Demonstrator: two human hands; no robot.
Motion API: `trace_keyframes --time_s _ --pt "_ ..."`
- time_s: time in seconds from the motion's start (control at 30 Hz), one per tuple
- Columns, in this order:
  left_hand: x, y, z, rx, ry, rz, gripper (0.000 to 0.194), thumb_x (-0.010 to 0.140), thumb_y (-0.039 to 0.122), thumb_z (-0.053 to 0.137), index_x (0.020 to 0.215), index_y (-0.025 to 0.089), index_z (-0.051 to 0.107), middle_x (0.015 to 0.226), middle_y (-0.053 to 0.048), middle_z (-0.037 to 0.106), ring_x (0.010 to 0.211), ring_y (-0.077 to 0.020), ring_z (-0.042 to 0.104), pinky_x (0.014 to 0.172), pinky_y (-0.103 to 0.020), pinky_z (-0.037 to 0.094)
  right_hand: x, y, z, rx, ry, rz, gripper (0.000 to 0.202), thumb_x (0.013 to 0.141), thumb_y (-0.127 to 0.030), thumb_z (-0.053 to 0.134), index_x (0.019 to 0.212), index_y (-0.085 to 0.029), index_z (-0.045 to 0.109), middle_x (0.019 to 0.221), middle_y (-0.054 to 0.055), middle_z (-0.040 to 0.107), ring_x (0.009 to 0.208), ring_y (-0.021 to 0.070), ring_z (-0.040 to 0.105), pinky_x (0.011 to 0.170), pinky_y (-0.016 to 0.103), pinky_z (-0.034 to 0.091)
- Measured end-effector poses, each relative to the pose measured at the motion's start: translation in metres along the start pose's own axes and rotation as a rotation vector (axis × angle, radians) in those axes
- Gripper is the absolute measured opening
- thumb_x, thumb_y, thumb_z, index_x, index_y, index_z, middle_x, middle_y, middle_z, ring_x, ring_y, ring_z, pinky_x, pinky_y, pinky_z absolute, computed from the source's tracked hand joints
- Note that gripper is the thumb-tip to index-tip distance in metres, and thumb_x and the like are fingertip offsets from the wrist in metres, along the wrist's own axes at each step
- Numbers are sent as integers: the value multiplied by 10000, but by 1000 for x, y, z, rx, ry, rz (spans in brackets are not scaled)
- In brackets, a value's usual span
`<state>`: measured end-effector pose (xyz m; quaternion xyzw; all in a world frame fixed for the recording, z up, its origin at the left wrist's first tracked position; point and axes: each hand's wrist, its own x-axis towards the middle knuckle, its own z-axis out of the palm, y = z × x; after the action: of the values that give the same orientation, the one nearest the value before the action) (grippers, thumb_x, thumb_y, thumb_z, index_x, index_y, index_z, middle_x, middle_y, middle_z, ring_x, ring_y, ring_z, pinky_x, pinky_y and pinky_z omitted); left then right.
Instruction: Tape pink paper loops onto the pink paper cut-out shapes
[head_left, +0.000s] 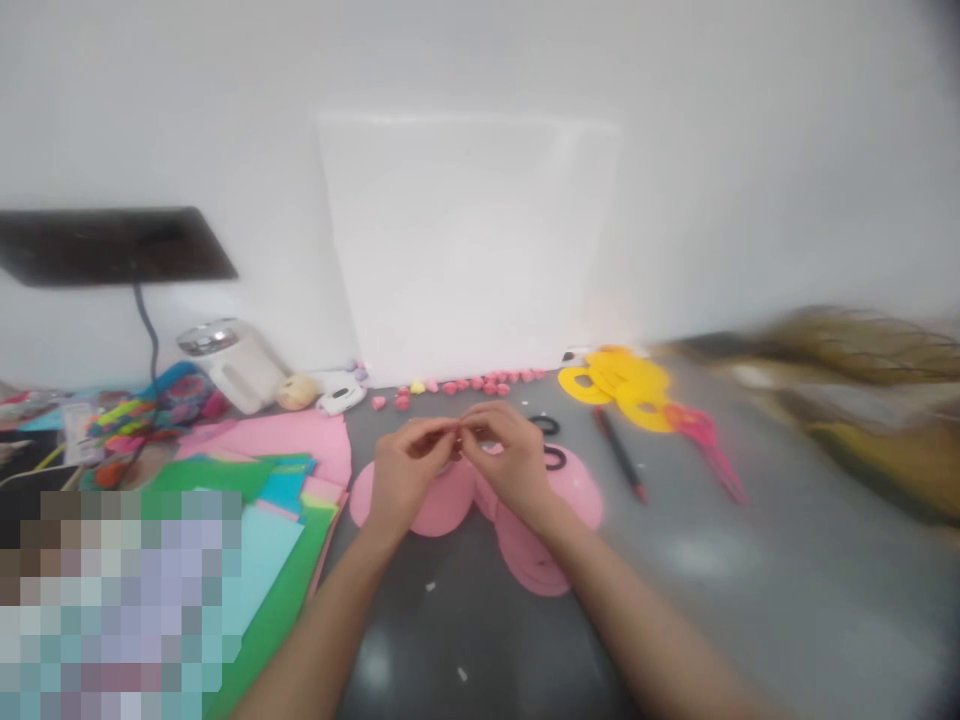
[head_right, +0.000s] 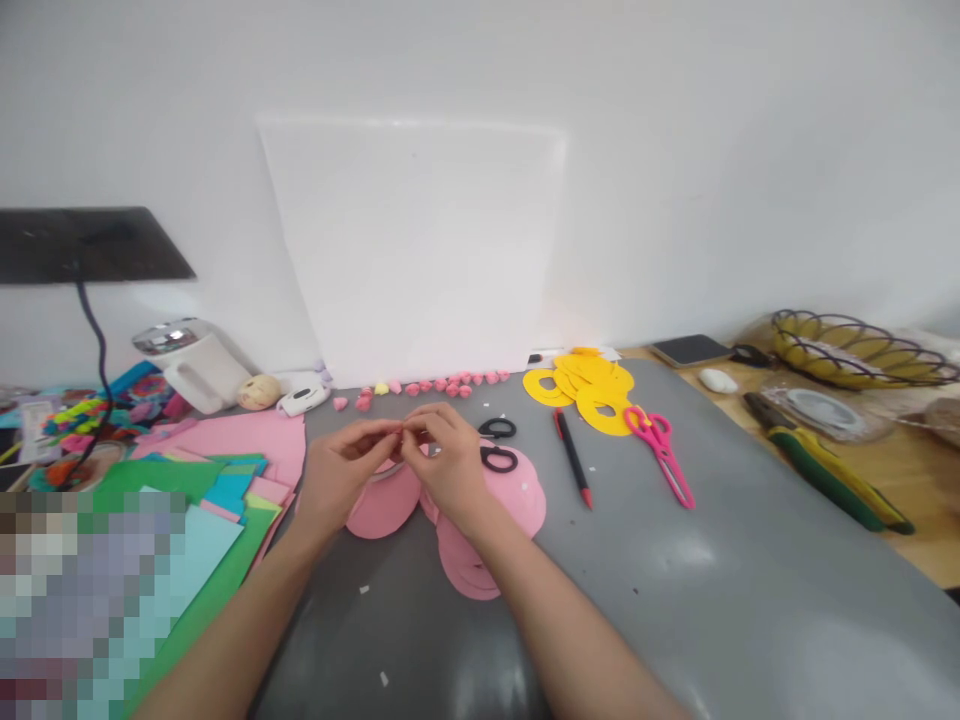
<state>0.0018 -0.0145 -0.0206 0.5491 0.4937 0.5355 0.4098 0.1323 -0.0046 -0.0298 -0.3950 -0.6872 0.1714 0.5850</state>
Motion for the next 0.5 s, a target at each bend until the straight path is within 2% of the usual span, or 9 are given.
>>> trace_keyframes --time_s 0.17,0.27,0.33,0.43,0.5 --pt "2 2 -4 -127 39 -82 179 673 248 704 818 144 721 726 -55 723 673 -187 680 689 -301 556 3 1 -3 43 13 95 125 777 -170 519 751 -184 640 805 48 645 753 147 617 645 252 537" --pt "5 5 -7 -192 141 -108 200 641 231 727 812 128 723 673 -51 718 650 -179 673 713 -320 553 4 9 -4 12 74 183 126 778 -191 515 783 -175 639 828 58 653 771 158 615 681 276 534" --pt "7 8 -9 -247 229 -116 215 619 221 738 809 120 723 675 -47 717 640 -168 665 723 -327 549 4 16 -4 -27 66 224 149 766 -168 508 825 -165 645 849 65 655 772 162 615 696 287 527" --pt "10 9 -13 -245 300 -129 244 607 225 737 821 110 721 687 -49 714 624 -166 656 690 -325 545 4 22 -7 -186 -75 240 239 738 -70 467 852 -159 657 872 67 658 777 166 606 726 304 500" --pt "9 8 -16 -103 286 -126 248 623 243 723 836 116 722 665 -52 707 592 -176 645 598 -306 536 5 20 -12 -392 -208 265 338 705 16 422 859 -157 669 910 77 658 842 188 589 754 316 465"
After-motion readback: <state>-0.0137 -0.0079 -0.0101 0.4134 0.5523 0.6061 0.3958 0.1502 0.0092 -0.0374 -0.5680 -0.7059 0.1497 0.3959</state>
